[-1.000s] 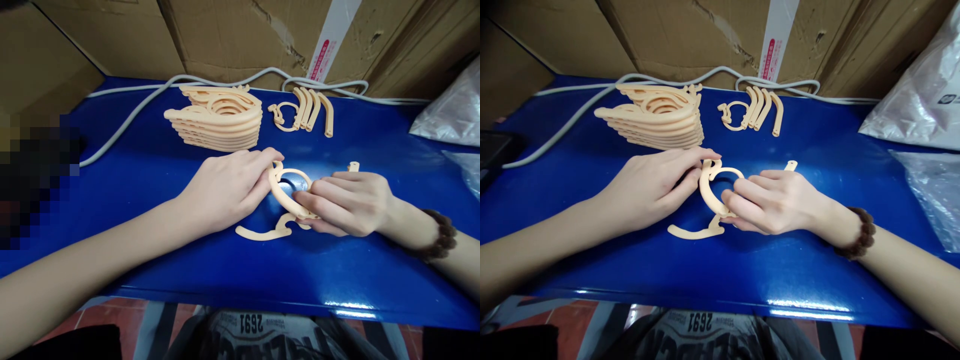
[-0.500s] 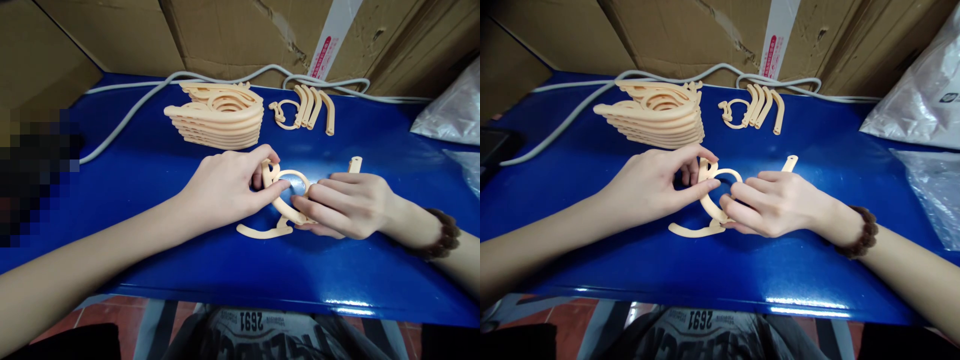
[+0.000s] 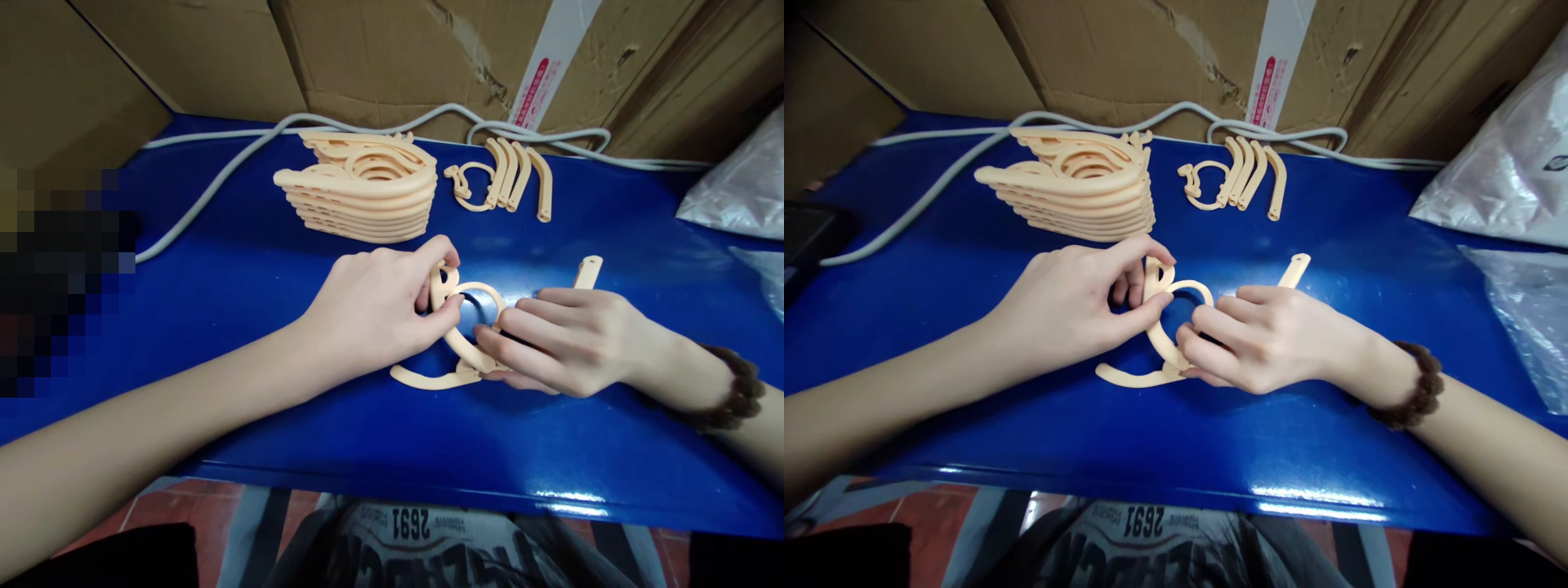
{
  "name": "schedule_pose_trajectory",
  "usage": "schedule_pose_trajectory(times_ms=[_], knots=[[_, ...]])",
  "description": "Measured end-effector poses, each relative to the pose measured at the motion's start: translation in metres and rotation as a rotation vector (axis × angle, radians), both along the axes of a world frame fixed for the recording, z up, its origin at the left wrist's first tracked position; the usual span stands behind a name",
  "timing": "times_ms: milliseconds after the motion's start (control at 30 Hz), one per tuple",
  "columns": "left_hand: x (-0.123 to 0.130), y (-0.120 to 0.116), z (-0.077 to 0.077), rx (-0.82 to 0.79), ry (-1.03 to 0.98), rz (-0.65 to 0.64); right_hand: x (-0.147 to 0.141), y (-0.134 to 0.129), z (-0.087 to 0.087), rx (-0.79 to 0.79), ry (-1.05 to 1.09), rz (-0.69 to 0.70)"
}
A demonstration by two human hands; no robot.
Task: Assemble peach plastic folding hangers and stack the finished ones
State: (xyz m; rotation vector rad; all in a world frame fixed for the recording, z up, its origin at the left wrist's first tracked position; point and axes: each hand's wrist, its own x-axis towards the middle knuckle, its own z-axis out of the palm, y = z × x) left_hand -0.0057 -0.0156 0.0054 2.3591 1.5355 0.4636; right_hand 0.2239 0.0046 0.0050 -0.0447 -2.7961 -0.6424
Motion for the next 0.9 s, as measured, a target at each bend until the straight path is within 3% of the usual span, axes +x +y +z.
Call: schedule_pose_trajectory(times_ms=[900], knots=[[-0.0001, 0.0008, -0.0008, 0.065, 0.106, -0.039, -0.0011, 0.0046, -0.0023, -0.095, 0.038, -0.04]])
